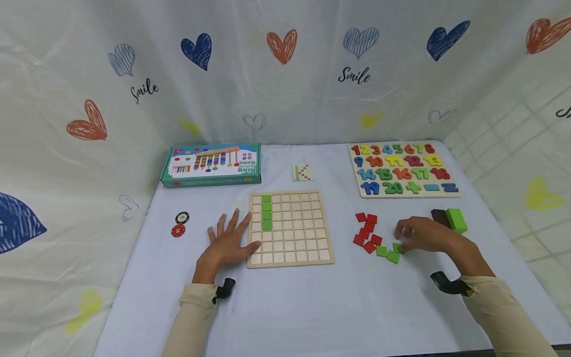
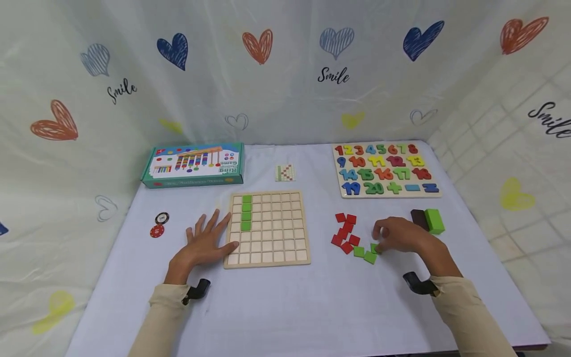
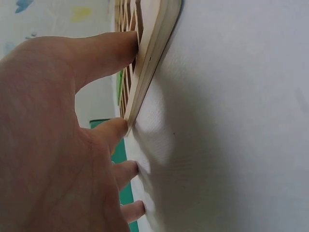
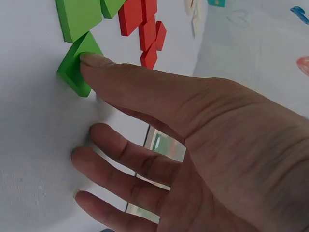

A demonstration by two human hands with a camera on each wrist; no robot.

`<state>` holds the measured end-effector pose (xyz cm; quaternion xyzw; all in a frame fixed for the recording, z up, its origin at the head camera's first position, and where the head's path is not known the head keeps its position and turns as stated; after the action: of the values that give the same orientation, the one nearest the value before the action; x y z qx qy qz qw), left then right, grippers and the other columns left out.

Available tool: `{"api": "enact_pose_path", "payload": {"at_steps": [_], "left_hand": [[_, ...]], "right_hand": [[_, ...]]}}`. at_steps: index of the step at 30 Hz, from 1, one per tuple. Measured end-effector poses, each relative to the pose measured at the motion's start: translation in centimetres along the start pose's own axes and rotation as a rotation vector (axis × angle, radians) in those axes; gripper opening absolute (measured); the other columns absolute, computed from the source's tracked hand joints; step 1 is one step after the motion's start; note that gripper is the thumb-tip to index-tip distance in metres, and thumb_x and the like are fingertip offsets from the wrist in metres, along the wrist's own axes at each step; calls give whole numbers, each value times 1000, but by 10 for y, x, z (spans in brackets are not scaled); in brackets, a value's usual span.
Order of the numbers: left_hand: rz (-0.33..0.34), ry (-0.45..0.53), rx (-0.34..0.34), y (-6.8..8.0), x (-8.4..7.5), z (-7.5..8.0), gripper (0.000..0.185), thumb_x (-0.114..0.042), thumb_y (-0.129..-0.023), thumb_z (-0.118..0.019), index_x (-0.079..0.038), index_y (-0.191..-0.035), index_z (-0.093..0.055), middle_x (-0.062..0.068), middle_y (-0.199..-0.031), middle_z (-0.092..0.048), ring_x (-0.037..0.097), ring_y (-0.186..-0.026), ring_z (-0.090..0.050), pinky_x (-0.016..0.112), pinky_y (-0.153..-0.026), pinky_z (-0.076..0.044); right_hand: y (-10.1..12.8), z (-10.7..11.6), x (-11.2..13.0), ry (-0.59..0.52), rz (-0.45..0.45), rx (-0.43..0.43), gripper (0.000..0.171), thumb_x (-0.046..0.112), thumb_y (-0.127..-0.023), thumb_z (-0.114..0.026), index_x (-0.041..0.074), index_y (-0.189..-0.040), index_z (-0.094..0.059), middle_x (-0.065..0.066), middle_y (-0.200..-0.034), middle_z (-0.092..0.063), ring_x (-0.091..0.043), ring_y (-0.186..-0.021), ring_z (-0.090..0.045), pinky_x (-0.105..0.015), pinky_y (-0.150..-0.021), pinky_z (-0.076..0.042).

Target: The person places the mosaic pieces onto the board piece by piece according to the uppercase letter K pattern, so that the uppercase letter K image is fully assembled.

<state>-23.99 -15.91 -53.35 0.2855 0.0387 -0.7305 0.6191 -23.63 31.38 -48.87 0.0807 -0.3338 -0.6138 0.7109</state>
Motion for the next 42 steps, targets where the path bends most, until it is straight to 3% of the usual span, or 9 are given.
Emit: {"api": "enact_pose_path", "payload": {"at_steps": [9, 18, 27, 33, 42], "left_hand": [[-15, 18, -14, 1, -3, -1, 92, -57, -97, -63, -22, -171, -21, 16, -179, -3, 51, -161, 8, 84, -116, 5], [4, 1, -9, 0, 1, 0, 91, -56, -98, -63, -24, -172, -20, 14, -179, -1, 50, -161, 9, 83, -117, 4], [-2, 3, -7, 0, -1, -1, 91, -56, -99, -63, -24, -172, -20, 14, -179, -1, 50, -161, 10, 84, -116, 5], [-5, 15, -8, 0, -1, -3, 92, -57, -98, -62, -23, -172, -20, 15, -179, -1, 51, -161, 9, 83, -117, 4], [-4, 3, -11, 1, -1, -3, 91, -56, -99, -62, -24, -172, -20, 14, -179, -1, 50, -161, 9, 83, -116, 5]], "right_hand": [[-3, -5, -7, -33, -8, 34, 36, 25, -82, -92, 13, -109, -71, -15, -112, -66, -35, -106, -59, -51, -85, -60], [-9, -14, -8, -52, 32, 54, 36, 23, -82, -93, 12, -104, -67, -5, -100, -65, -24, -97, -58, -42, -81, -57], [-4, -11, -11, -85, 50, -7, 37, 22, -83, -92, 9, -101, -63, -3, -95, -64, -22, -92, -57, -38, -80, -55], [-1, -6, -11, -88, 93, -66, 29, 21, -89, -87, 8, -100, -63, -1, -90, -63, -21, -88, -56, -35, -75, -52], [0, -2, -12, -87, 107, -90, 26, 21, -91, -85, 8, -99, -64, -1, -91, -65, -21, -88, -56, -33, -73, -51]]}}
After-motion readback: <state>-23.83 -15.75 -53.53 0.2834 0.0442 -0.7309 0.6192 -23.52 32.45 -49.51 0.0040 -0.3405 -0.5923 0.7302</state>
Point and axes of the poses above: each hand's wrist, its own y-axis away from the middle knuckle, its own z-axis out of the back of the hand, x = y × z, the point moved 10 cm from there along -y, towards the middle knuckle
